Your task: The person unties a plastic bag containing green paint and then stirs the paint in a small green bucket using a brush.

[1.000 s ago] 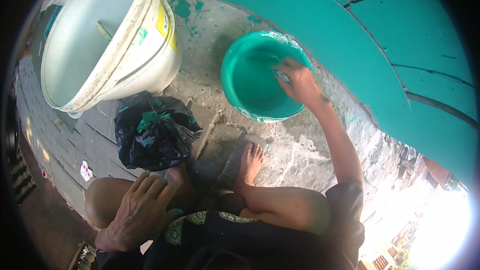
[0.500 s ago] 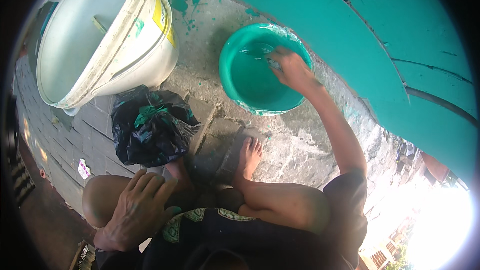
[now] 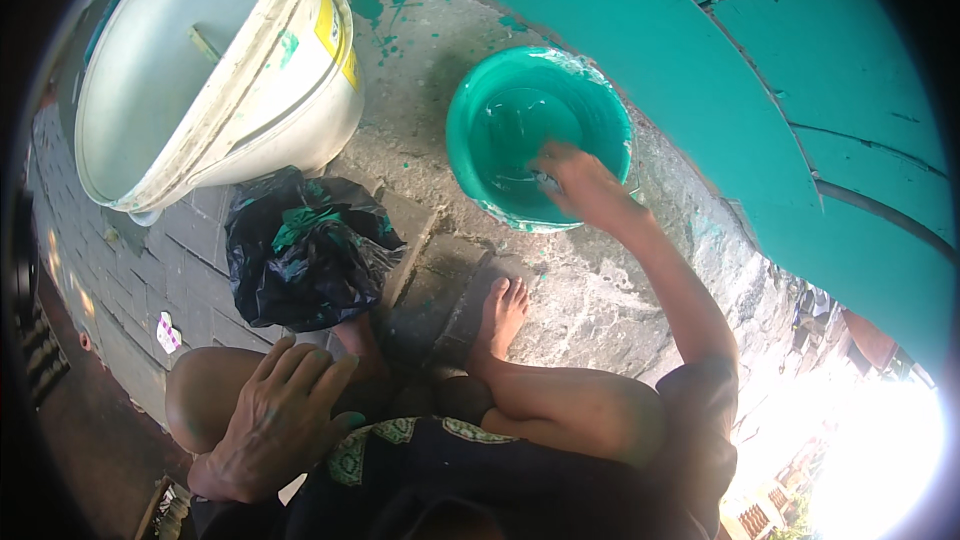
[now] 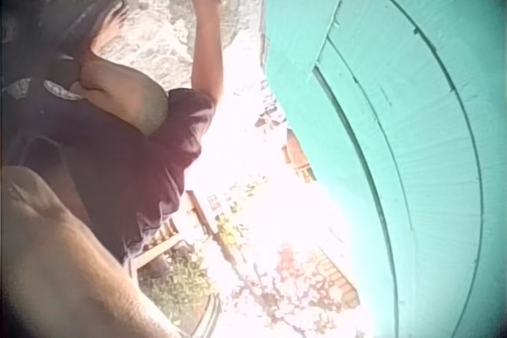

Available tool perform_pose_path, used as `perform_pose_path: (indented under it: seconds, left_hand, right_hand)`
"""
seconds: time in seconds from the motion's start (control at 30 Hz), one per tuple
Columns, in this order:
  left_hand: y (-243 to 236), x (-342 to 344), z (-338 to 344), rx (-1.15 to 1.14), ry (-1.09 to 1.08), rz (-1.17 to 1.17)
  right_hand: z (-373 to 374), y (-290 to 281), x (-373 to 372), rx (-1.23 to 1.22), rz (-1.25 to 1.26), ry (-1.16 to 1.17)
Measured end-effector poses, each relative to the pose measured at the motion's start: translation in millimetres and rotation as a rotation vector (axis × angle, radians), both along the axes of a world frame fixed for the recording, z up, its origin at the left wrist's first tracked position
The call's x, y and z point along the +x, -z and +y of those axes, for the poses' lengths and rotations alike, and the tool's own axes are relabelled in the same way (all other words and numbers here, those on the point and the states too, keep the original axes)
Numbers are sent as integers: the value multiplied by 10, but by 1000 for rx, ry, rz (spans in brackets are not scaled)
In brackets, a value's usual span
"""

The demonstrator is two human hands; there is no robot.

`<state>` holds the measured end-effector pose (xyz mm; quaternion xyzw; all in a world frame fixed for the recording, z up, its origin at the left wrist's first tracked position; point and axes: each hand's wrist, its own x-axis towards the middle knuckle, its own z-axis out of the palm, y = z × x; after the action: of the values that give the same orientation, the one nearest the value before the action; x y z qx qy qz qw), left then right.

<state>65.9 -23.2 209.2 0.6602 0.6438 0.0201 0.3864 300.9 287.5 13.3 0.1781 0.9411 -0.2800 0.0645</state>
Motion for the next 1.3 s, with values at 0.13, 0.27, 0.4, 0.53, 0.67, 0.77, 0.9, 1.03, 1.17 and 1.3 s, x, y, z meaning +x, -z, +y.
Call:
perform_pose_path:
  seconds: [0.13, 0.27, 0.4, 0.53, 0.67, 0.77, 0.9, 1.03, 1.17, 1.3]
  left_hand:
    - [3, 3, -11, 15, -7, 1]
    - [4, -3, -11, 21, -16, -13]
    - [6, -10, -12, 22, -16, -12]
    - [5, -9, -5, 18, -21, -2]
    - [24, -16, 21, 0, -19, -25]
    - [24, -12, 40, -15, -24, -26]
    - [26, -20, 51, -24, -20, -26]
    - [29, 1, 60, -51, -38, -13]
    - [31, 2, 54, -48, -36, 0]
    - [22, -9, 61, -56, -21, -18]
  right_hand:
    - [-85, -88, 62, -55, -50, 8]
    - [-61, -164, 87, -95, -73, 16]
    - [34, -339, 60, -195, 13, 65]
    - [172, -338, 61, -93, 92, 65]
    - [312, -277, -19, 64, 169, 49]
    - [413, -171, -121, 78, 165, 56]
    - [474, -17, -135, 44, 130, 112]
    - [449, 182, -42, 155, 184, 87]
    - [305, 162, -43, 71, 98, 96]
    - [232, 81, -2, 26, 62, 67]
